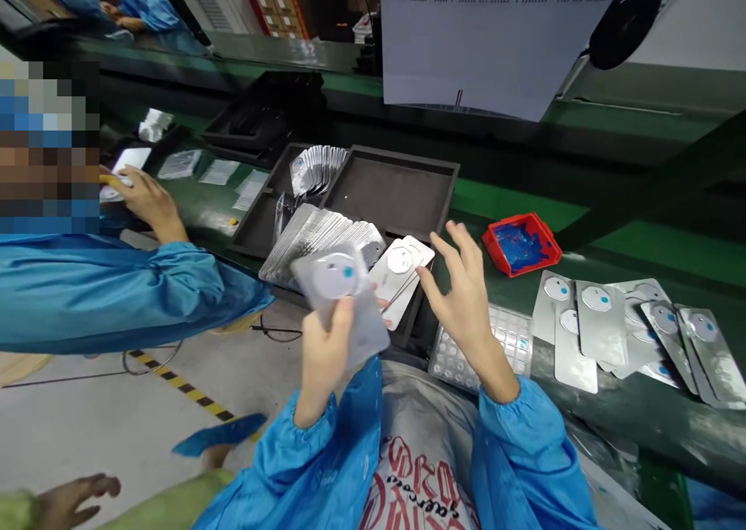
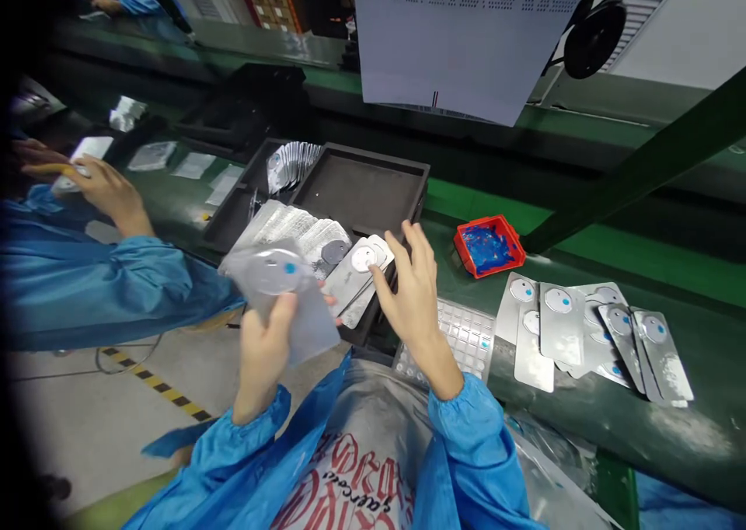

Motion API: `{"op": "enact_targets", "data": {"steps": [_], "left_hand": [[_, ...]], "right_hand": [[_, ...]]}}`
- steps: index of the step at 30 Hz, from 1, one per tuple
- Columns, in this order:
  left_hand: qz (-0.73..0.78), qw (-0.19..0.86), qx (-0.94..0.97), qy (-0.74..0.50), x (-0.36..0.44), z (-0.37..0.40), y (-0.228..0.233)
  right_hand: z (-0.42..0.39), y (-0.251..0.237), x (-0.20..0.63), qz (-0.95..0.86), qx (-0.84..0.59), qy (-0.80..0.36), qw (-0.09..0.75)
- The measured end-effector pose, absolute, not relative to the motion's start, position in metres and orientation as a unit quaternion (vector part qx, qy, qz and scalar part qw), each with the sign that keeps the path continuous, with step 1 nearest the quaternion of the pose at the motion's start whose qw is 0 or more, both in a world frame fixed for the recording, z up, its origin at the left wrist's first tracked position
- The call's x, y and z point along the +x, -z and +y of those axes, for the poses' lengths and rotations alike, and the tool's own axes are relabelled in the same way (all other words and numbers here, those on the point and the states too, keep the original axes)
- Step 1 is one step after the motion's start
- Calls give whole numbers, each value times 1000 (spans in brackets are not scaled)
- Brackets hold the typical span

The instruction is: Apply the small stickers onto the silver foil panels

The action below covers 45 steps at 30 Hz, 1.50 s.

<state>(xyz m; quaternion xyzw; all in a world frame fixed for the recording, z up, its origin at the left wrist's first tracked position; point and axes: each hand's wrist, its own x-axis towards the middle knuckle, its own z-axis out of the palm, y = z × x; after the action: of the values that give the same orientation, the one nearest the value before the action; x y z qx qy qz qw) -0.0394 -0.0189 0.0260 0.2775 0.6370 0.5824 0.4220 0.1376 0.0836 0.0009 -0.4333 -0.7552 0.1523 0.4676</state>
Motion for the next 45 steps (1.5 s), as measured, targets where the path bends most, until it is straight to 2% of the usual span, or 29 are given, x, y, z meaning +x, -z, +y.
{"op": "enact_targets", "data": {"steps": [2,5,12,16,22,31,36,39,41,43,45], "left_hand": [[611,523,296,-516,-25,-12,-21],[573,584,318,-479,-6,-8,-17],[553,573,410,-445,9,-10,-16],[559,528,485,-416,8,-9,-16],[567,468,549,-398,6,-10,-19],[548,585,426,-419,13,-14,-20],[553,582,397,-445,16,-12,-23],[555,591,358,-463,12,-10,-23],[555,596,335,-474,7,-10,-21],[554,592,328,-486,1,-9,-17],[554,581,328,-498,-3,-7,-13]], "right_hand": [[69,-12,145,-767,-382,-159,492],[53,-22,158,-786,-350,-114,498],[40,-21,185,-797,-386,-35,464],[39,-26,191,-814,-376,2,443],[37,-16,198,-824,-366,-35,431],[35,-7,204,-854,-348,-40,385],[31,-10,192,-824,-312,-105,460],[55,0,201,-721,-375,-158,560],[90,13,218,-624,-470,-139,609],[131,28,241,-580,-574,-96,570],[163,43,264,-609,-644,-93,455]]}}
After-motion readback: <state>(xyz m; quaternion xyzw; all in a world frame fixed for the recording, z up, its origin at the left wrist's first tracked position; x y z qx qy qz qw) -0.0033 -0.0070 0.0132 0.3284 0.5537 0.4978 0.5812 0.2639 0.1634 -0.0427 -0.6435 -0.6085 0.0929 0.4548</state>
